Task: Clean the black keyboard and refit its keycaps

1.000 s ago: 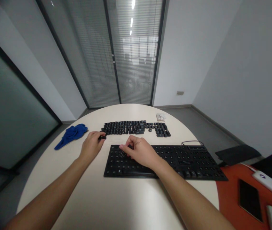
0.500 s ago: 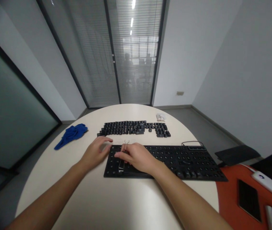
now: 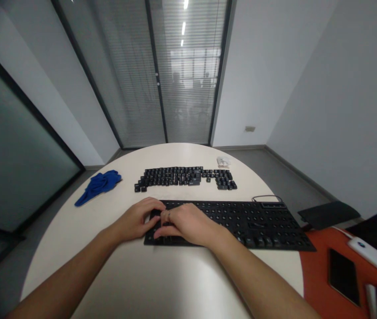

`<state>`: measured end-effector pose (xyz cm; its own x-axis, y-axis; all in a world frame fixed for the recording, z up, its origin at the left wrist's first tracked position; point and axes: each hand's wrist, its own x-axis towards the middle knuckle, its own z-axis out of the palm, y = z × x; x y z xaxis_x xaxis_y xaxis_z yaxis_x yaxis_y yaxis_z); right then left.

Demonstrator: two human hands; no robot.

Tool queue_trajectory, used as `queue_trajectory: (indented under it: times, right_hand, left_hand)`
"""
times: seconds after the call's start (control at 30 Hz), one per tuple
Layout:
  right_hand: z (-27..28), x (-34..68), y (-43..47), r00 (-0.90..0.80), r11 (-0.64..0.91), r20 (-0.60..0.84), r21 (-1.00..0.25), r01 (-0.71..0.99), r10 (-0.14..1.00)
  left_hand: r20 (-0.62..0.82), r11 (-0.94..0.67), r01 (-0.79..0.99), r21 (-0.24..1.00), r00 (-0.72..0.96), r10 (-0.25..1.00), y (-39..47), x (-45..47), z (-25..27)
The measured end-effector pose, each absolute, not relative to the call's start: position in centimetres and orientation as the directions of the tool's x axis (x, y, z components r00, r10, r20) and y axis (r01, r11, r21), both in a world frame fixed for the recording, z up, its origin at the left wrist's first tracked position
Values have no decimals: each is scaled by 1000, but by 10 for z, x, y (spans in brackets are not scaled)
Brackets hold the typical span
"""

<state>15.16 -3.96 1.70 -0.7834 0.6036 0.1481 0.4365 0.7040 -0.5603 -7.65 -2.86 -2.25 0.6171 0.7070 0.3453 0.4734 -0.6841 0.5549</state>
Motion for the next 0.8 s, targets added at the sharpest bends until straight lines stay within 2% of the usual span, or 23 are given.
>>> queue_trajectory:
  times: [0.27,0.6,0.7,0.8]
  right_hand:
    - [11,147,-39,-782,734,214,-549,399,585]
    - [16,151,-37,-792,703,149,-576,417,592]
    - [17,153,-37,-806,698,158,-611,374,571]
    - [16,156,-34,-804,630,136,-701,334,578]
  left_hand:
    - [362,-701,463,542,624,692,-29,-77,-22]
    - [360,-703,457,545,629,689,-29,-78,-22]
    - [357,-706,450,546,638,683,-30,-79,-21]
    - [344,-723,416,551,676,652,-32,-79,-19]
